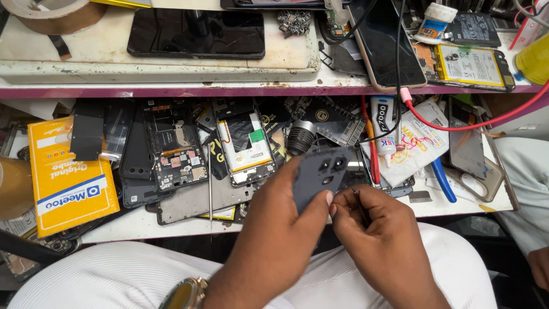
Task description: The person uses a small tool to pry and remove a component from the back of a smartphone. They then apply adhesive from a tube to the interior frame of the phone.
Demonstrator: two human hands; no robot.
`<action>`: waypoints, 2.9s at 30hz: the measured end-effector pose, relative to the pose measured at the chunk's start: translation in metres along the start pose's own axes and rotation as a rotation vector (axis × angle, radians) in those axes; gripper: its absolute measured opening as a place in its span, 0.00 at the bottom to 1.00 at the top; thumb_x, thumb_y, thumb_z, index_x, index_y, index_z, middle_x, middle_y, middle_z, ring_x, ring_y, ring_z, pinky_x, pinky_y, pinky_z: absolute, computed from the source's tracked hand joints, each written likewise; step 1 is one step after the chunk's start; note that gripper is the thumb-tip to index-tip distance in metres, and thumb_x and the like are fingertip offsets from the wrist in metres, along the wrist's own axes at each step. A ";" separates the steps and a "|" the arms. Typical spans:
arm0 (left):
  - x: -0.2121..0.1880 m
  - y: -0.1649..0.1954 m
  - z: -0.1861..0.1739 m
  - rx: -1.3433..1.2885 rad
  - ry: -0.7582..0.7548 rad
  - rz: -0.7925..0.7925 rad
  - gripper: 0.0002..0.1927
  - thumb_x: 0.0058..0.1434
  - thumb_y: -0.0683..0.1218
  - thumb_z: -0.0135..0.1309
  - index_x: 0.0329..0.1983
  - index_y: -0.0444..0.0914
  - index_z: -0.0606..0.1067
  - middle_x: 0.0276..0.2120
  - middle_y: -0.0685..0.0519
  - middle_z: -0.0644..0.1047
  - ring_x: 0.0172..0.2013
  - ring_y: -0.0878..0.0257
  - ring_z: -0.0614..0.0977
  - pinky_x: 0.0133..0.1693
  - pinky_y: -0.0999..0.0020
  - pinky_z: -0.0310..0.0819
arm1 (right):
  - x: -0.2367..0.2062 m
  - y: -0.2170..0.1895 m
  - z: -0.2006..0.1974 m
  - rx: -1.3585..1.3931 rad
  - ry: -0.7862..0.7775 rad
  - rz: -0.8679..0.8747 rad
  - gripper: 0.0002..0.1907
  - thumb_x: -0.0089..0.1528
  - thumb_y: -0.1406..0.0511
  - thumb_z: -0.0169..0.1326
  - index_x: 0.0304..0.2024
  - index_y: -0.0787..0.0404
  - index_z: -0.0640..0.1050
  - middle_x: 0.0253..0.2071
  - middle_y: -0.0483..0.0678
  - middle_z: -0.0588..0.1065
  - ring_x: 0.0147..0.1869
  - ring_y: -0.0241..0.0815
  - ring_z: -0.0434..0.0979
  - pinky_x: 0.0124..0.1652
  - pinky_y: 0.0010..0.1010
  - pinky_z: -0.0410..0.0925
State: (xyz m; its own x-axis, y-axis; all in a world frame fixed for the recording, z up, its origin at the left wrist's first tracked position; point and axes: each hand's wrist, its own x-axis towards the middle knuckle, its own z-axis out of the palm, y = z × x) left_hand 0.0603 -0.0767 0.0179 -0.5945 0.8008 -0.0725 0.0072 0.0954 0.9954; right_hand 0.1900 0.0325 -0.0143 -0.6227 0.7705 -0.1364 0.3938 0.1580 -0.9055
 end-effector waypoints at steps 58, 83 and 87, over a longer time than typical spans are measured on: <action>0.005 0.002 -0.022 -0.463 0.020 -0.133 0.32 0.49 0.32 0.49 0.61 0.35 0.69 0.44 0.50 0.80 0.44 0.64 0.83 0.47 0.68 0.79 | 0.008 0.000 -0.039 -0.006 -0.518 0.082 0.12 0.64 0.64 0.53 0.38 0.65 0.83 0.29 0.44 0.78 0.36 0.33 0.75 0.40 0.25 0.70; 0.010 -0.015 -0.031 -0.518 -0.007 -0.175 0.31 0.53 0.30 0.51 0.62 0.32 0.63 0.49 0.41 0.83 0.49 0.54 0.88 0.51 0.58 0.84 | 0.030 0.030 -0.114 0.835 0.189 -0.108 0.15 0.76 0.63 0.44 0.43 0.70 0.75 0.21 0.40 0.58 0.22 0.30 0.52 0.22 0.24 0.50; 0.008 -0.013 -0.035 -0.509 -0.001 -0.146 0.31 0.54 0.31 0.52 0.63 0.32 0.64 0.49 0.42 0.82 0.49 0.55 0.86 0.51 0.59 0.83 | 0.039 0.041 -0.121 0.902 0.215 -0.091 0.14 0.72 0.62 0.45 0.45 0.67 0.76 0.22 0.42 0.61 0.24 0.32 0.55 0.26 0.24 0.52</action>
State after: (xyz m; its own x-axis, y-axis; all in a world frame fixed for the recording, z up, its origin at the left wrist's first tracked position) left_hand 0.0270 -0.0922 0.0067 -0.5593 0.8012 -0.2127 -0.4673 -0.0928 0.8792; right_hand 0.2638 0.1440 -0.0083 -0.4516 0.8906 -0.0534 -0.3810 -0.2466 -0.8911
